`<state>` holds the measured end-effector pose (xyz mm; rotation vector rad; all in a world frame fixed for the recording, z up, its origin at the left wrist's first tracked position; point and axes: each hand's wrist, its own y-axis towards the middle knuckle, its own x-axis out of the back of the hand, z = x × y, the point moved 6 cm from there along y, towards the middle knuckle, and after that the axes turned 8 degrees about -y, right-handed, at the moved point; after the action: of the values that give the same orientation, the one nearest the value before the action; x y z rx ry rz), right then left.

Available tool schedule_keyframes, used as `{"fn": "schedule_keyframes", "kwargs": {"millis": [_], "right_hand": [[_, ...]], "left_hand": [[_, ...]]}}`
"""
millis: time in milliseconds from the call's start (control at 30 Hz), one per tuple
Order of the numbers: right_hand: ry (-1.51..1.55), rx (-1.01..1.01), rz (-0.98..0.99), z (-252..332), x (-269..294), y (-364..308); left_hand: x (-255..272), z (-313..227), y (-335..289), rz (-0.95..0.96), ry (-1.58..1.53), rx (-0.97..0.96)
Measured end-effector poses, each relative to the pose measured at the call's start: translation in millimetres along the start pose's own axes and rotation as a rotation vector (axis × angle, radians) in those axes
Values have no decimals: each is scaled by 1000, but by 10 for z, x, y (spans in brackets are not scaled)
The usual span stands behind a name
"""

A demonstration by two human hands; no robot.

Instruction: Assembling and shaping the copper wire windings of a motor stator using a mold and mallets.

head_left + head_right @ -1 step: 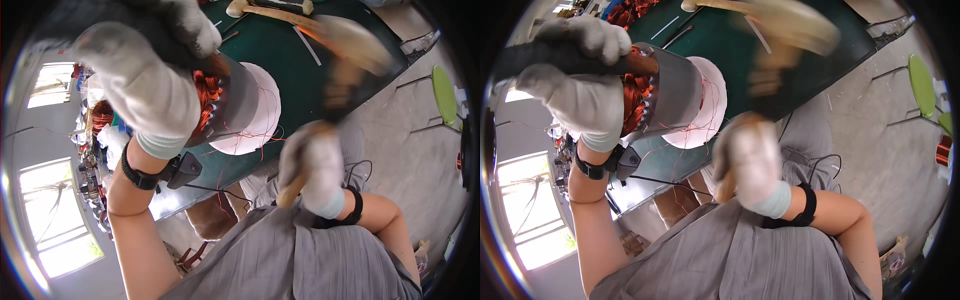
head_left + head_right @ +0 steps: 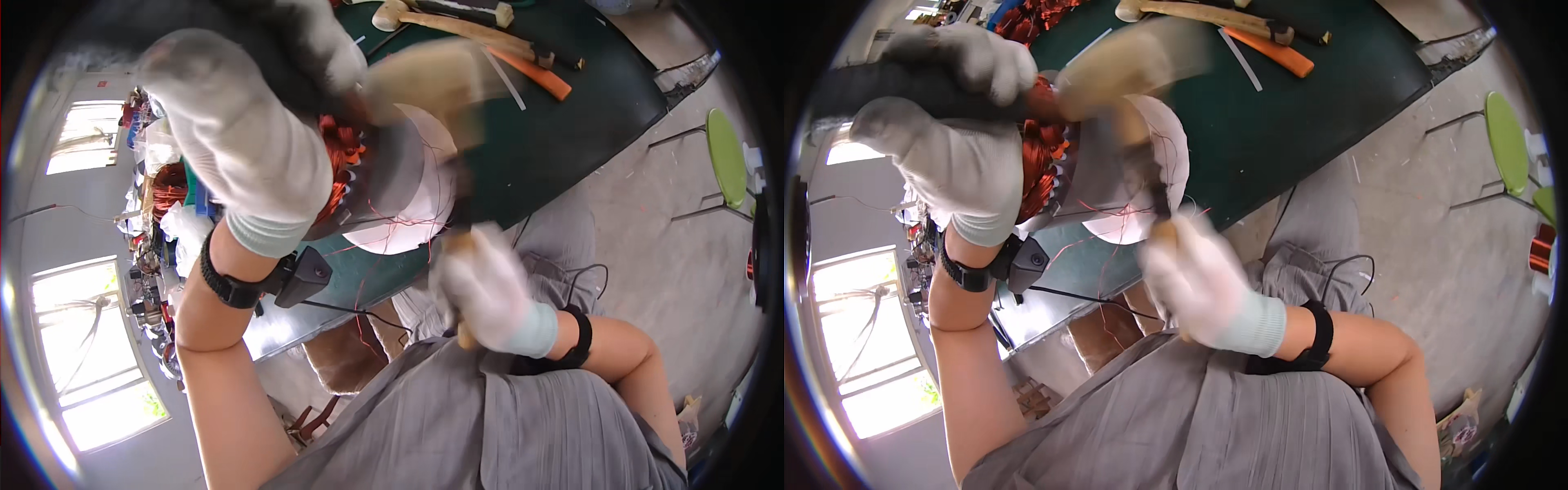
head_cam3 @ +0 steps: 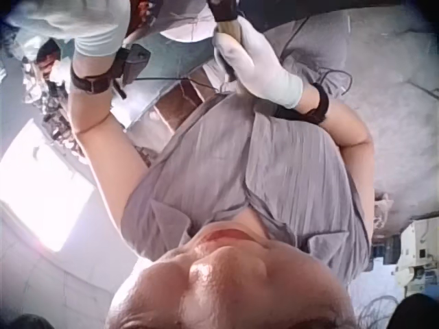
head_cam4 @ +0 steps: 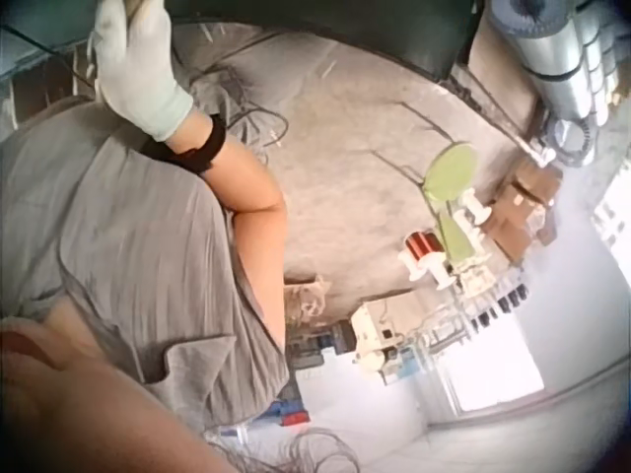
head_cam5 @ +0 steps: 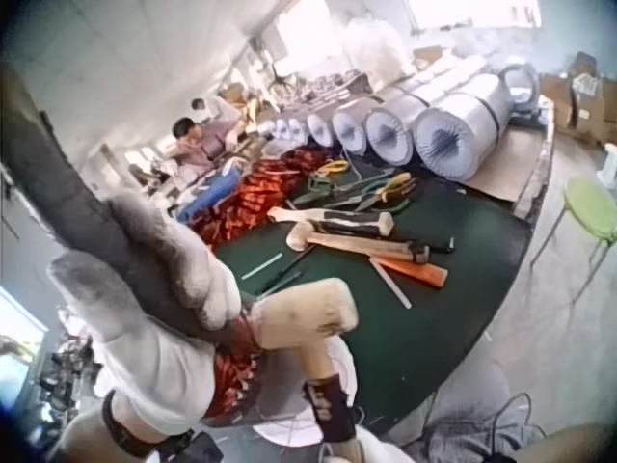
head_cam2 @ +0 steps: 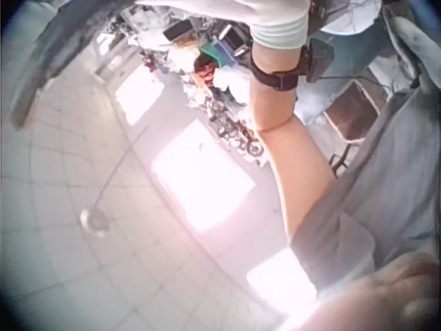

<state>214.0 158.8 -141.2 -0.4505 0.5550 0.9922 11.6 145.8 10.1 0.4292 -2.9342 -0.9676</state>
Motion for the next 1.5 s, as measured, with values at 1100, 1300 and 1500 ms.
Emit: {"fn": "schedule_keyframes", "kwargs": {"millis": [1100, 1300, 1500], "right_hand": [[-455, -289, 199, -130, 337, -52], [-354, -237, 64, 157, 365, 65], [-123, 198, -84, 228, 367, 122]], "left_hand": [[111, -199, -161, -281, -52, 190], [-24, -121, -5, 268, 51, -15], [-92, -61, 49, 338, 67, -65]]}}
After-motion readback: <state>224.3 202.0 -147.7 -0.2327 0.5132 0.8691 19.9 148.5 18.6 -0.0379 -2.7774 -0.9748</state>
